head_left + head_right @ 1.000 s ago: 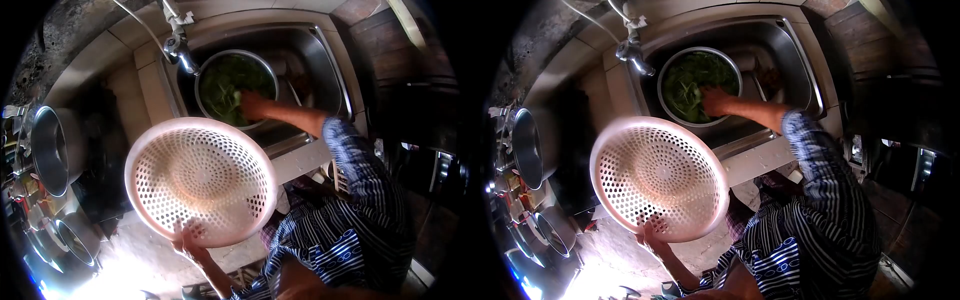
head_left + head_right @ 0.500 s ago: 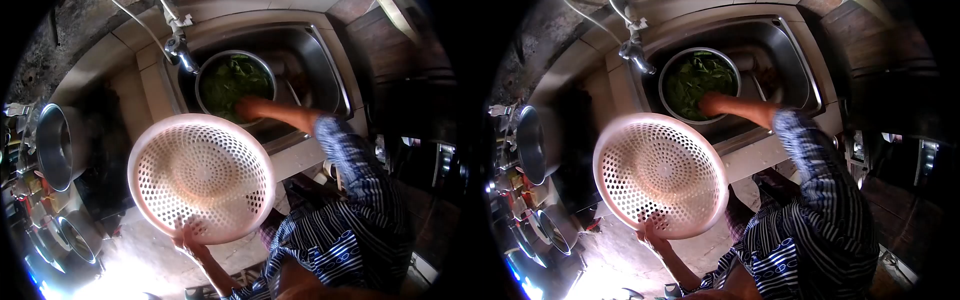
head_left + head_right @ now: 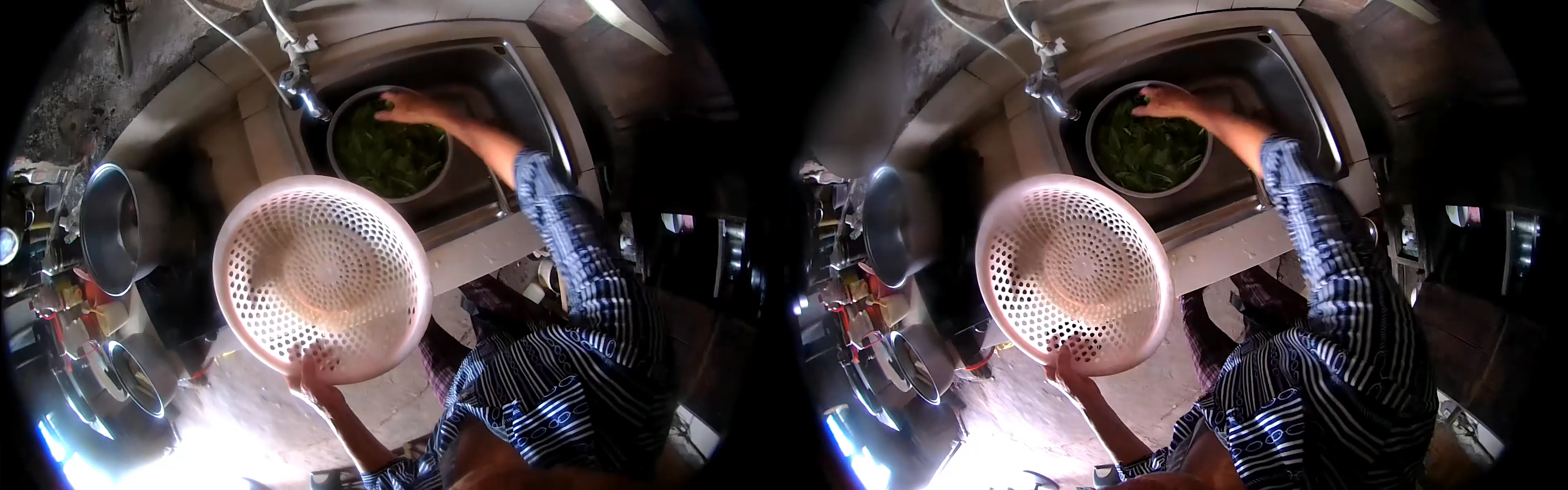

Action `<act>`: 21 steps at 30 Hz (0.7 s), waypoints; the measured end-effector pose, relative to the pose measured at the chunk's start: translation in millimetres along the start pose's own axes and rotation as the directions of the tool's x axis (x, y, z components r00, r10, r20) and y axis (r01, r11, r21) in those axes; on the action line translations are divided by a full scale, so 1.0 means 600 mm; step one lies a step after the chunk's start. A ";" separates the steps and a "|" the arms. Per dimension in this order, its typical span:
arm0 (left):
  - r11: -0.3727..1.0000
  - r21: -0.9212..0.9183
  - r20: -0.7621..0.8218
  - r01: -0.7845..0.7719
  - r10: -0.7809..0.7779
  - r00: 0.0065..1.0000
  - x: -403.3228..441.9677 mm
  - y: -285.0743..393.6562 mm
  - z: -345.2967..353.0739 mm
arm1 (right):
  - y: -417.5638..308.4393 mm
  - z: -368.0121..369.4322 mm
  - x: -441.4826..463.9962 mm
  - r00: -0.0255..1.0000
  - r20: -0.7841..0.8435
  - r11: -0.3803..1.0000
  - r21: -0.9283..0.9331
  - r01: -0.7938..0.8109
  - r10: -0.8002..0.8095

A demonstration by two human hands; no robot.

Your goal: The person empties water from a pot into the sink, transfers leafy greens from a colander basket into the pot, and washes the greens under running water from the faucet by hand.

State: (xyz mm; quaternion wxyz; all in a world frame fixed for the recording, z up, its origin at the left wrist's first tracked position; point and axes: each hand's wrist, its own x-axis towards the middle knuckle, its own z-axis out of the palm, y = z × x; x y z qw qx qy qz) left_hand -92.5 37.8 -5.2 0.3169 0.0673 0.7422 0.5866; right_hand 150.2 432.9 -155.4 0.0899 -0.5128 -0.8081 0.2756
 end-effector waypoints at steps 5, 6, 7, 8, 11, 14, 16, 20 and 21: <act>1.000 0.011 0.019 0.021 -0.021 1.000 0.000 0.001 -0.002 | -0.057 0.026 -0.036 0.977 0.213 0.999 0.042 -0.001 -0.008; 0.999 0.023 0.012 0.049 -0.049 0.999 0.001 -0.003 -0.006 | -0.057 0.020 -0.054 0.972 0.155 0.981 0.099 0.165 -0.179; 0.997 0.037 0.008 0.074 -0.074 0.997 0.006 -0.003 -0.009 | -0.079 -0.002 -0.089 0.945 0.270 0.982 0.022 0.186 -0.185; 0.997 0.035 0.009 0.071 -0.071 0.997 0.006 -0.004 -0.009 | -0.103 -0.021 -0.128 0.905 0.383 0.974 -0.050 0.221 -0.186; 0.997 0.033 0.049 0.076 -0.078 0.996 0.003 -0.001 -0.007 | -0.085 0.066 -0.186 0.952 0.084 0.905 -0.294 0.307 -0.295; 0.992 -0.022 0.035 0.124 -0.123 0.992 -0.009 0.012 0.012 | -0.053 0.118 -0.108 0.895 0.444 0.964 -0.252 0.085 0.037; 0.989 -0.058 0.051 0.136 -0.133 0.990 -0.013 0.006 0.009 | -0.058 0.122 -0.088 0.905 0.424 0.961 -0.258 0.102 0.018; 0.981 -0.079 0.088 0.176 -0.169 0.982 -0.011 0.002 0.006 | -0.105 0.031 -0.105 0.842 0.533 0.886 -0.346 0.308 -0.085; 0.979 -0.080 0.080 0.186 -0.180 0.980 -0.016 0.019 0.016 | -0.089 0.023 -0.129 0.912 0.276 0.917 -0.176 0.357 -0.302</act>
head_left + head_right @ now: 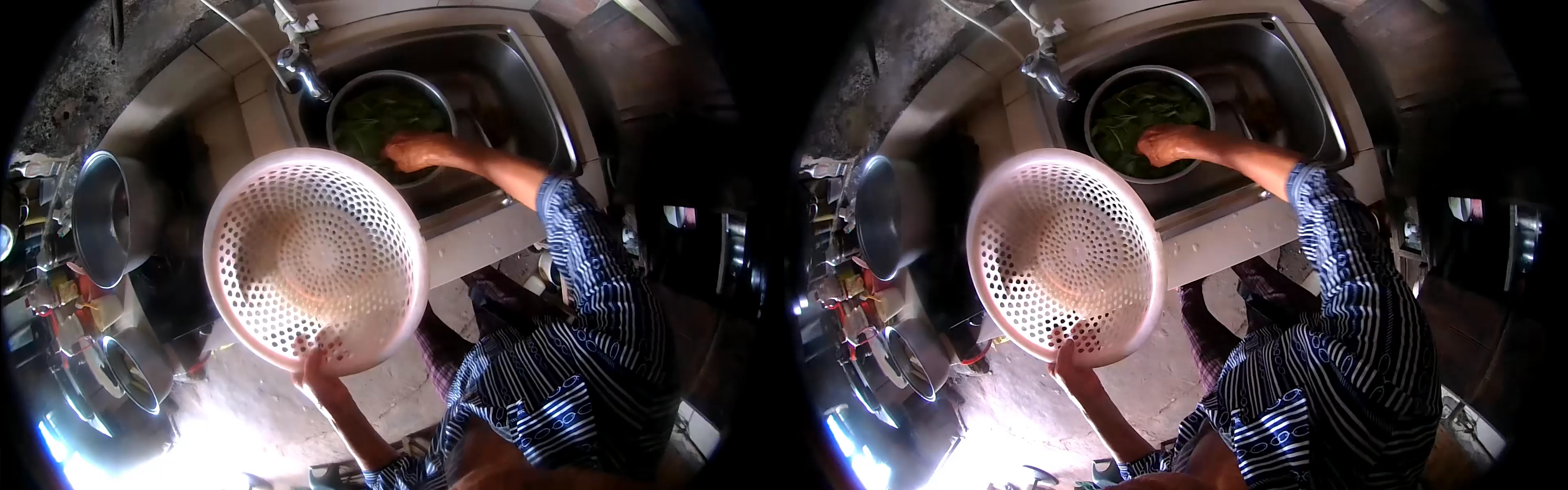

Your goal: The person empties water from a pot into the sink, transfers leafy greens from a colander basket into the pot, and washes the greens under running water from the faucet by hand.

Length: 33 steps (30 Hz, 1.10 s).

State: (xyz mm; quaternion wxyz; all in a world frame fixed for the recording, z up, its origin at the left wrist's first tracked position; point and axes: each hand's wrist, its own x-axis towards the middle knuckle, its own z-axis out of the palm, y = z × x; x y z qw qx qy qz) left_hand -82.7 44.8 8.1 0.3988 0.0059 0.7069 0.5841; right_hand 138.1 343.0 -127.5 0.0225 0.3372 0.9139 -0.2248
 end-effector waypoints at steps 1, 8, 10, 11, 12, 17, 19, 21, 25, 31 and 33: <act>1.000 -0.004 -0.005 0.010 -0.010 1.000 -0.004 0.008 0.007 | -0.009 -0.021 -0.010 1.000 -0.002 1.000 -0.002 -0.003 0.003; 0.997 0.001 0.050 -0.072 0.072 0.996 -0.001 -0.002 0.004 | 0.015 -0.070 -0.001 0.931 -0.213 0.910 0.360 -0.206 0.295; 0.996 0.064 0.067 -0.067 0.063 0.996 -0.014 0.013 0.020 | -0.011 -0.107 -0.013 0.947 0.012 0.738 0.624 -0.259 0.322; 0.995 0.069 0.083 -0.068 0.062 0.995 -0.014 0.009 0.017 | -0.022 -0.122 -0.028 0.942 0.006 0.733 0.625 -0.266 0.336; 0.991 0.079 0.088 -0.110 0.103 0.991 -0.010 -0.003 0.009 | -0.033 -0.134 -0.046 0.944 0.168 0.518 0.802 -0.298 0.284; 0.990 0.103 0.210 -0.096 0.073 0.975 -0.003 -0.027 0.029 | -0.040 -0.087 -0.138 0.940 0.331 0.332 0.880 -0.339 0.082; 0.977 0.044 0.358 -0.208 0.179 0.916 0.014 -0.059 0.037 | -0.035 -0.080 -0.207 0.976 0.192 0.528 0.821 -0.218 0.104; 0.970 0.146 0.392 -0.195 0.125 0.912 0.026 -0.068 0.085 | -0.002 -0.060 -0.273 0.863 0.400 0.138 0.879 -0.456 0.308; 0.993 0.117 0.724 0.023 -0.101 0.682 -0.008 -0.023 0.196 | 0.043 -0.090 -0.413 0.904 0.267 -0.318 0.935 -0.159 0.334; 0.875 0.341 0.701 -0.343 0.006 0.713 0.243 -0.180 0.290 | 0.134 -0.088 -0.471 0.811 0.126 -0.458 0.869 0.187 0.571; 0.828 0.318 0.697 -0.461 0.125 0.706 0.329 -0.240 0.313 | 0.156 -0.089 -0.446 0.800 0.105 -0.497 0.829 0.257 0.590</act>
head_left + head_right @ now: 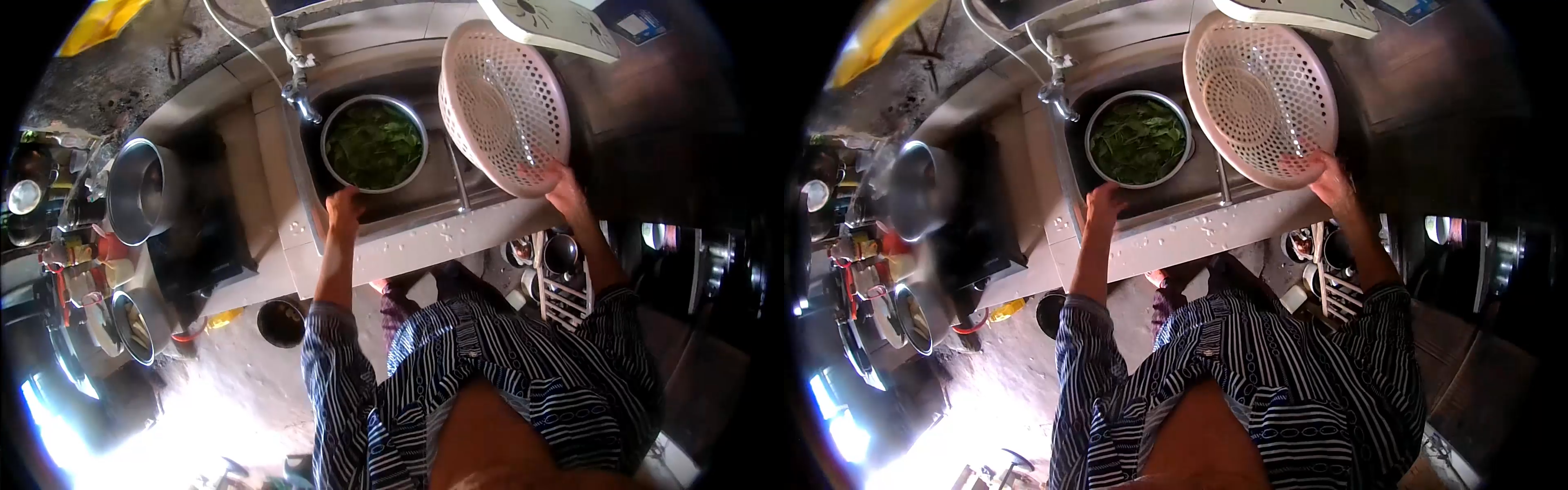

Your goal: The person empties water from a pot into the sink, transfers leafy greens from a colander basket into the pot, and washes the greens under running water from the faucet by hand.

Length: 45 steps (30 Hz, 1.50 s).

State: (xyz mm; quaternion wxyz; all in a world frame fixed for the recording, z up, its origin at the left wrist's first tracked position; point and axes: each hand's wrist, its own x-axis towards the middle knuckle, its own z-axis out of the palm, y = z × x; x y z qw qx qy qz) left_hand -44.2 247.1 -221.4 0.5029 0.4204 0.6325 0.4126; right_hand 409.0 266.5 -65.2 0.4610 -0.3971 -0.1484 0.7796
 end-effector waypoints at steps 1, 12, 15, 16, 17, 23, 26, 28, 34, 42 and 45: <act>0.999 0.020 -0.052 -0.051 0.052 0.997 0.033 -0.052 -0.002 | 0.004 0.005 0.016 0.998 0.056 0.998 -0.058 0.014 -0.011; 0.894 -0.358 -0.346 0.271 -0.396 0.851 0.109 -0.017 0.028 | 0.124 0.089 0.290 0.987 0.159 1.000 -0.006 0.010 -0.009; 0.782 -0.581 -0.197 0.225 -0.403 0.894 0.091 0.030 0.032 | 0.153 0.113 0.318 0.994 0.112 0.999 -0.040 -0.006 0.010; 0.903 -0.375 -0.341 0.209 -0.344 0.875 0.086 0.038 0.043 | 0.160 0.121 0.323 0.995 0.087 0.998 -0.060 -0.037 0.042; 0.912 -0.358 -0.314 0.199 -0.319 0.894 0.087 0.033 0.040 | 0.166 0.126 0.324 0.992 0.124 0.999 -0.034 -0.021 0.025; 0.977 -0.150 -0.183 0.152 -0.178 0.967 0.091 0.046 0.038 | 0.189 0.103 0.357 0.994 0.111 0.995 0.101 -0.002 -0.010; 0.973 -0.114 -0.233 0.202 -0.224 0.946 0.073 0.074 0.049 | 0.175 0.124 0.330 0.998 0.021 0.995 0.086 0.050 -0.052; 0.981 -0.154 -0.249 0.119 -0.155 0.956 0.085 0.029 0.044 | 0.163 0.146 0.304 0.985 0.073 0.986 0.067 0.154 -0.158; 0.955 0.099 -0.165 0.278 -0.260 0.951 0.053 0.051 0.042 | 0.175 0.105 0.277 0.978 0.118 0.969 0.197 0.149 -0.175; 0.984 0.130 -0.083 0.119 -0.108 0.991 0.045 0.140 0.033 | 0.094 0.177 0.209 0.990 0.106 0.986 0.149 0.080 -0.097; 0.957 0.050 -0.044 0.286 -0.284 0.958 -0.005 0.246 0.036 | 0.075 0.204 0.180 0.996 0.077 0.988 0.148 0.033 -0.044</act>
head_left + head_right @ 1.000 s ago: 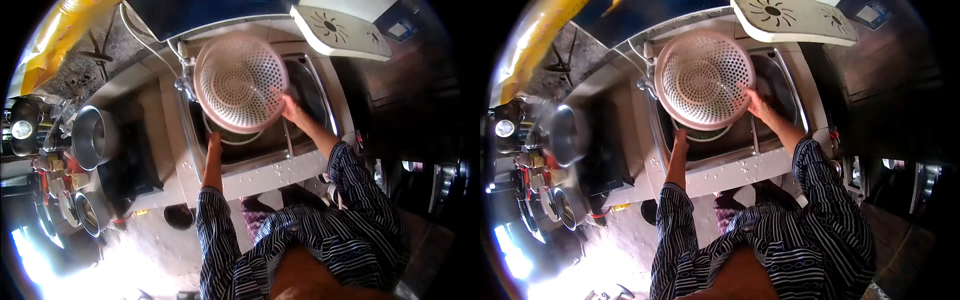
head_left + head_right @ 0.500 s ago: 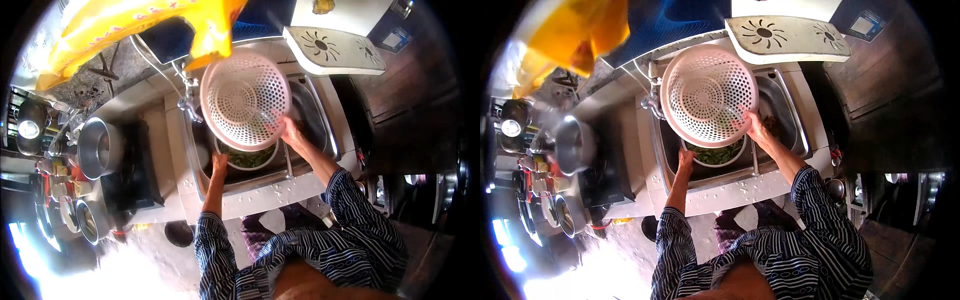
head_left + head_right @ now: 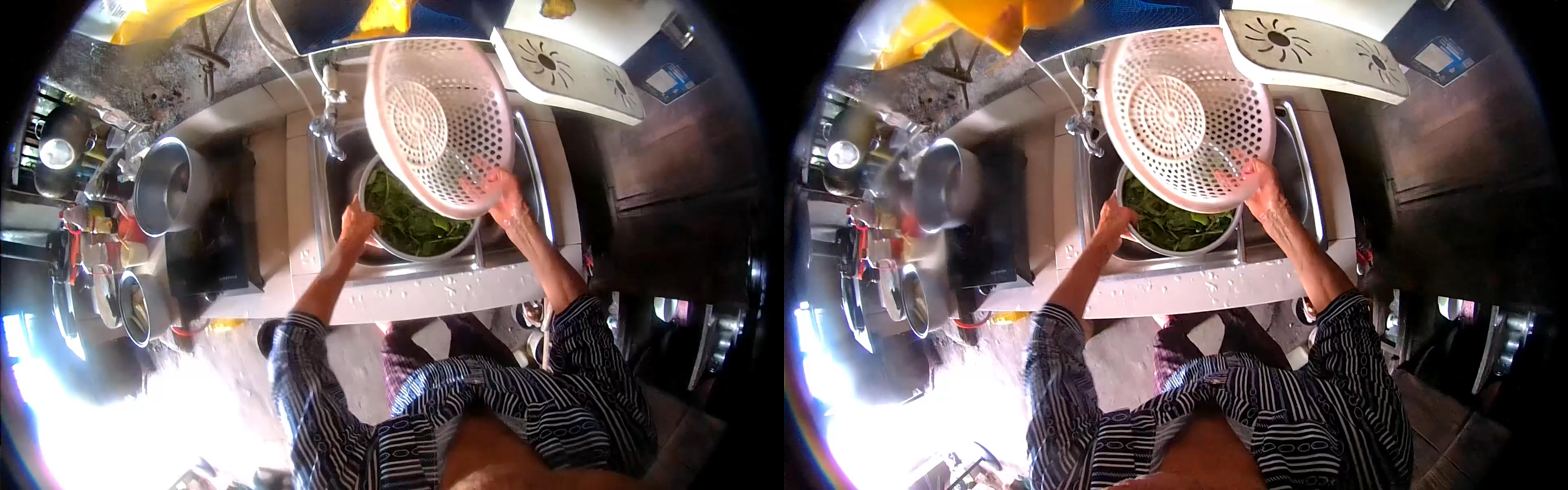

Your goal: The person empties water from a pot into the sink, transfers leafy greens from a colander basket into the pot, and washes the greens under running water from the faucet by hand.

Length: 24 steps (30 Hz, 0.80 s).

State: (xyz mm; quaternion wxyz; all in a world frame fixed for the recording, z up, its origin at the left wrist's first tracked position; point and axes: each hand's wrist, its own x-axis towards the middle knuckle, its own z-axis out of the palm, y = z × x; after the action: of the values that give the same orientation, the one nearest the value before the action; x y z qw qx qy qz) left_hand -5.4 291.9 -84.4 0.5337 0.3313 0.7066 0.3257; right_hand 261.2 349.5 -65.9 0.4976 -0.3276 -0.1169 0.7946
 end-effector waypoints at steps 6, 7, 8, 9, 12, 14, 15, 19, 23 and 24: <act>0.998 0.062 -0.011 0.018 -0.018 1.000 -0.067 0.070 -0.026 | -0.014 0.029 -0.041 0.999 -0.036 0.995 -0.100 -0.019 0.015; 0.995 0.103 -0.030 0.013 -0.010 0.999 -0.072 0.083 -0.029 | -0.017 0.039 -0.047 0.998 -0.032 0.995 -0.080 -0.057 0.054; 0.995 0.099 -0.016 0.029 -0.028 0.999 -0.083 0.094 -0.034 | -0.020 0.059 -0.067 0.999 -0.036 0.989 -0.150 0.000 -0.006; 0.994 0.095 -0.005 0.045 -0.044 0.999 -0.094 0.109 -0.041 | -0.020 0.059 -0.070 0.999 -0.034 0.988 -0.151 -0.002 -0.003; 0.953 0.261 0.021 -0.154 0.154 0.988 -0.054 0.060 -0.079 | -0.016 0.053 -0.081 0.994 -0.075 0.997 -0.021 -0.077 0.075; 0.984 0.171 0.021 -0.055 0.052 0.998 -0.086 0.093 -0.081 | -0.011 0.059 -0.100 0.994 -0.078 0.997 0.008 -0.078 0.079; 0.996 0.075 0.030 0.051 -0.053 0.998 -0.108 0.113 -0.083 | -0.009 0.061 -0.105 0.993 -0.083 0.996 0.034 -0.083 0.085; 0.989 0.093 0.073 0.111 -0.118 0.990 -0.130 0.111 -0.114 | 0.004 0.095 -0.141 0.998 0.036 0.995 0.084 -0.051 0.048; 0.988 -0.006 -0.030 0.156 -0.156 0.987 -0.169 0.063 -0.150 | 0.028 0.108 -0.157 0.989 0.133 0.992 0.099 -0.081 0.068; 0.978 -0.107 -0.040 0.177 -0.182 0.983 -0.179 0.045 -0.161 | 0.033 0.125 -0.164 0.986 0.152 0.997 0.033 -0.072 0.066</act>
State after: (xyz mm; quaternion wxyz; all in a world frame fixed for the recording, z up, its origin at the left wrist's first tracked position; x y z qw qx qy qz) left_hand -73.0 209.5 16.6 0.5596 0.2301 0.7288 0.3206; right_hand 228.1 265.5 20.4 0.4655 -0.2609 -0.1277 0.8360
